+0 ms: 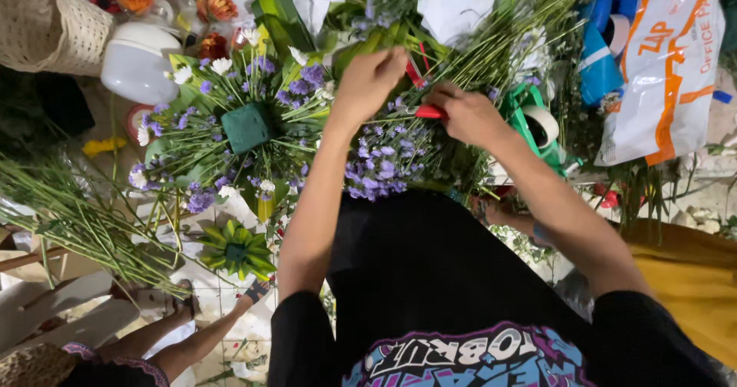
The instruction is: The person assembles a floral arrangement on the floor, trimming stems with shears and inserting various purple, white, and yellow flowers into a green floral foam block.
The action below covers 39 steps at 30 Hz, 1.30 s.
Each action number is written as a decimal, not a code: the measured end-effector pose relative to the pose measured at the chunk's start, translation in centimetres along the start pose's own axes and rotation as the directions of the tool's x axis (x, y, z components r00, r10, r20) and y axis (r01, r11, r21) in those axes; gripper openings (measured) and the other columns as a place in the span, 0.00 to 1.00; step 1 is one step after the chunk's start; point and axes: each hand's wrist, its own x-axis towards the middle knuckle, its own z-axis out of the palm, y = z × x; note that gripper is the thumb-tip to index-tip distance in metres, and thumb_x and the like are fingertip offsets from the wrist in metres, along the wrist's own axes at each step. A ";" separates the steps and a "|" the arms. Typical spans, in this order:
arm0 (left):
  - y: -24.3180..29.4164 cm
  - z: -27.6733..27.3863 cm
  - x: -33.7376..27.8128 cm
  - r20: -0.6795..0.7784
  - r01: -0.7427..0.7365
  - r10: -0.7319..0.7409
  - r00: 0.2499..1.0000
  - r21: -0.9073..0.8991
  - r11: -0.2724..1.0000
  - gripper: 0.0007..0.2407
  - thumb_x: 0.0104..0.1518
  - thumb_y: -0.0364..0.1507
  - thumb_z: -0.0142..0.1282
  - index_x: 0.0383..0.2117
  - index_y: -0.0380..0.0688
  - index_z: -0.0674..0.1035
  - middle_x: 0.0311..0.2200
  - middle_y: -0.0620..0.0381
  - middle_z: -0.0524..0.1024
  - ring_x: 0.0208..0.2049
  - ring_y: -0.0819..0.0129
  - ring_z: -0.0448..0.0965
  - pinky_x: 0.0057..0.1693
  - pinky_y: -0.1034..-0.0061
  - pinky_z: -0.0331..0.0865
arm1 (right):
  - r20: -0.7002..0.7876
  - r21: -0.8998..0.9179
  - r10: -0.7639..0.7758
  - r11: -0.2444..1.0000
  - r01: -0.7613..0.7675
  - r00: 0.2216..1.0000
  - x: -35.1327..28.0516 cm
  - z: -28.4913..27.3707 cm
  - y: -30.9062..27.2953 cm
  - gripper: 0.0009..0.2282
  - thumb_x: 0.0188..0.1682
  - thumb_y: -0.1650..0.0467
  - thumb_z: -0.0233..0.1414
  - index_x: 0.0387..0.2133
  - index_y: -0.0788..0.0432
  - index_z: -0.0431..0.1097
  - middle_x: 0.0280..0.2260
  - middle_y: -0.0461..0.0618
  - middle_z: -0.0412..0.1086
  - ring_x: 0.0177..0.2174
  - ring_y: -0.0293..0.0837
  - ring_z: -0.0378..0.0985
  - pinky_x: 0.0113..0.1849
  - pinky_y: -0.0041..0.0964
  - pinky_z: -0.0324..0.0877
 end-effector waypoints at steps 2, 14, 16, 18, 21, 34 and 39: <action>-1.3 -0.4 -4.1 -0.074 -0.124 0.115 0.991 -0.124 0.985 0.20 0.68 0.46 0.47 0.61 0.52 0.75 0.54 0.50 0.79 0.56 0.50 0.79 0.63 0.52 0.70 | -0.149 -0.043 -0.022 0.999 0.015 0.989 0.3 1.6 1.4 0.16 0.40 0.75 0.57 0.45 0.53 0.75 0.51 0.51 0.70 0.41 0.67 0.79 0.45 0.58 0.74; -7.0 2.5 -20.5 -0.426 -0.050 -0.189 0.885 -0.490 0.870 0.09 0.66 0.24 0.50 0.45 0.33 0.82 0.36 0.36 0.84 0.34 0.57 0.87 0.41 0.68 0.84 | -0.050 0.071 -0.217 0.973 0.221 0.975 -0.8 1.1 4.0 0.16 0.40 0.70 0.60 0.42 0.37 0.76 0.48 0.33 0.76 0.46 0.46 0.81 0.47 0.40 0.74; -8.1 3.8 -20.9 -0.429 -0.041 -0.204 0.880 -0.496 0.867 0.09 0.66 0.23 0.50 0.46 0.33 0.82 0.35 0.36 0.84 0.33 0.56 0.86 0.40 0.67 0.84 | -0.034 -0.065 -0.272 0.961 0.269 0.962 -1.0 1.2 1.7 0.18 0.39 0.70 0.59 0.45 0.40 0.75 0.48 0.39 0.75 0.43 0.50 0.81 0.45 0.43 0.75; -9.1 5.4 -21.5 -0.439 -0.040 -0.213 0.873 -0.499 0.866 0.09 0.66 0.23 0.50 0.46 0.33 0.81 0.35 0.35 0.83 0.32 0.55 0.85 0.40 0.67 0.84 | -0.017 -0.202 -0.333 0.925 0.323 0.943 -0.8 2.2 1.8 0.20 0.39 0.71 0.58 0.48 0.42 0.73 0.49 0.44 0.74 0.40 0.54 0.82 0.43 0.47 0.76; -9.9 6.9 -22.2 -0.380 0.045 -0.244 0.892 -0.462 0.886 0.09 0.65 0.25 0.51 0.46 0.37 0.83 0.33 0.39 0.84 0.31 0.56 0.86 0.40 0.67 0.83 | -0.028 -0.309 -0.360 0.891 0.334 0.933 -0.6 3.4 3.7 0.18 0.40 0.68 0.59 0.46 0.40 0.72 0.47 0.38 0.72 0.39 0.50 0.82 0.42 0.44 0.78; -11.8 12.9 -9.1 -0.553 -0.185 -0.077 0.830 -0.402 0.897 0.06 0.55 0.28 0.65 0.35 0.43 0.84 0.26 0.51 0.83 0.28 0.62 0.83 0.43 0.66 0.76 | -0.211 0.534 -0.009 0.836 0.123 0.977 0.3 -3.9 -2.1 0.13 0.43 0.80 0.60 0.40 0.56 0.79 0.37 0.56 0.78 0.40 0.54 0.81 0.45 0.46 0.70; -5.4 9.2 -9.4 -0.551 -0.468 -0.113 0.827 -0.785 0.406 0.09 0.61 0.31 0.61 0.44 0.42 0.83 0.33 0.58 0.84 0.33 0.75 0.82 0.48 0.80 0.74 | -0.197 0.624 0.070 0.778 0.070 0.978 0.1 -3.8 -2.1 0.11 0.43 0.78 0.60 0.39 0.58 0.78 0.39 0.58 0.77 0.41 0.57 0.79 0.48 0.49 0.68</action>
